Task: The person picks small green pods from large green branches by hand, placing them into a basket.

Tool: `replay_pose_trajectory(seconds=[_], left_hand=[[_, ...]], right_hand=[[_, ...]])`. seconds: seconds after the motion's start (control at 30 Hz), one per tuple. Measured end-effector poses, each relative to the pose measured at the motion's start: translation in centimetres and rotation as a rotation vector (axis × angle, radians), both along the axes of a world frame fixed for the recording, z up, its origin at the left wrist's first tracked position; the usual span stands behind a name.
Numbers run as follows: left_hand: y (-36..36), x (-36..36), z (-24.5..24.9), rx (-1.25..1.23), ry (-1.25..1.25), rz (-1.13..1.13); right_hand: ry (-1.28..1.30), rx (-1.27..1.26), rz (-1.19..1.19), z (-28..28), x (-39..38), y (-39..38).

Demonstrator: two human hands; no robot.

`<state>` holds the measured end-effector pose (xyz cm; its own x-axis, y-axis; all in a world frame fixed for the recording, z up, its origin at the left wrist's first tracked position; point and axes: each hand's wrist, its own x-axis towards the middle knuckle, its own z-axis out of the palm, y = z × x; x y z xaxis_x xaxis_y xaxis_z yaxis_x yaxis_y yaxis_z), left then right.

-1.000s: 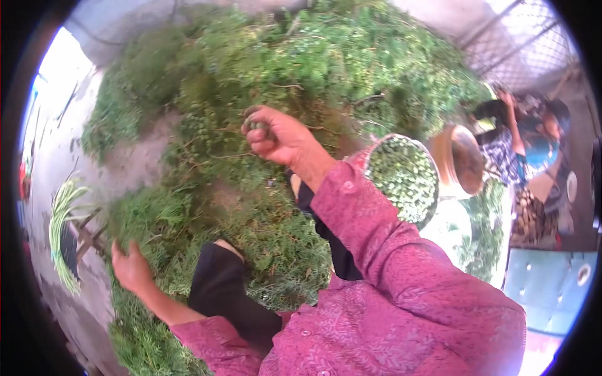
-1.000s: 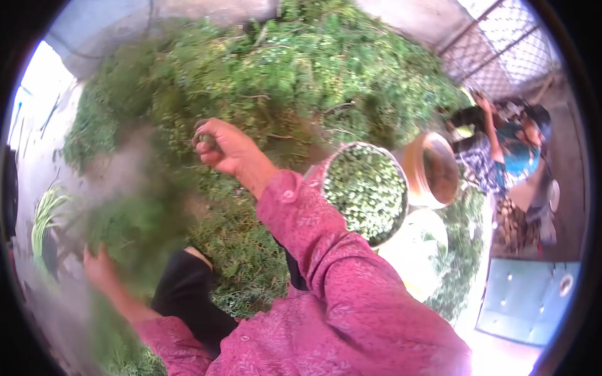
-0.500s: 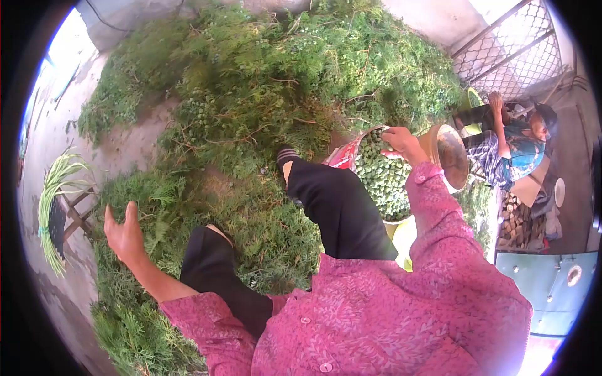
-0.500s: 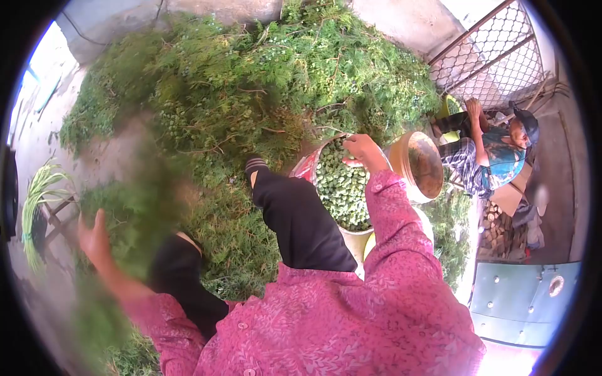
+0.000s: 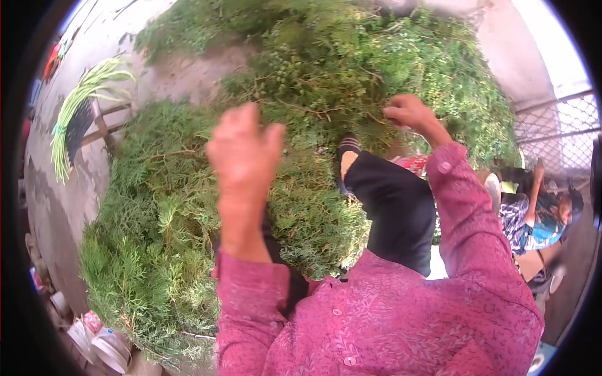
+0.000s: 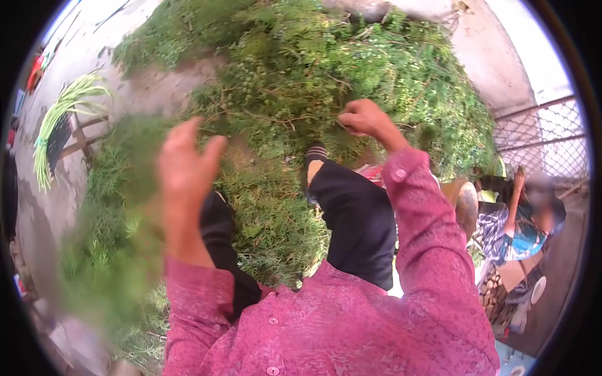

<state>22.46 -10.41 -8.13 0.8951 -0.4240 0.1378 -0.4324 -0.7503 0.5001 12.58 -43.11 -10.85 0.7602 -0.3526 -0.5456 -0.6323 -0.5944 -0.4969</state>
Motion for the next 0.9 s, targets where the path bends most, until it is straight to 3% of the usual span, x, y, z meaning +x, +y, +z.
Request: replay_pose_trajectory(seconds=[0.17, 0.2, 0.27, 0.4, 0.47, 0.6, 0.67, 0.7, 0.83, 0.9], left_hand=[[-4.4, -5.7, -1.2, -0.16, 0.115, -0.356], [-4.6, -6.3, -0.8, -0.067, 0.128, -0.41], [-4.7, -6.3, -0.7, -0.177, 0.157, -0.391], [-3.1, -4.5, 0.2, -0.361, 0.165, -0.309], [-2.1, -4.1, 0.7, -0.448, 0.193, -0.304], [-1.7, -3.6, 0.2, -0.492, 0.172, -0.299], [-2.6, -4.0, -1.1, -0.736, -0.072, -0.128], [-2.8, -3.7, 0.0, -0.742, -0.007, -0.039], [-1.3, -2.4, 0.1, -0.594, 0.222, -0.239], [-2.3, -2.3, -0.6, -0.709, -0.013, -0.084]], right_hand=[[0.005, 0.101, 0.131, -13.5, 7.8, 7.8], [0.012, 0.057, 0.193, -15.9, 8.2, 9.1], [0.005, 0.204, -0.001, -21.8, 7.9, 10.5], [0.033, 0.141, -0.088, -28.9, 7.0, 11.7], [-0.121, -0.178, 0.078, -31.2, 6.5, 12.0], [-0.101, -0.28, 0.157, -34.1, 7.0, 12.2], [-0.029, -0.281, 0.12, -32.8, 7.8, 13.2], [0.037, -0.286, 0.078, -32.2, 8.2, 13.7], [0.117, -0.266, 0.05, -32.2, 9.0, 15.0], [0.117, -0.232, -0.063, -32.1, 9.2, 15.7]])
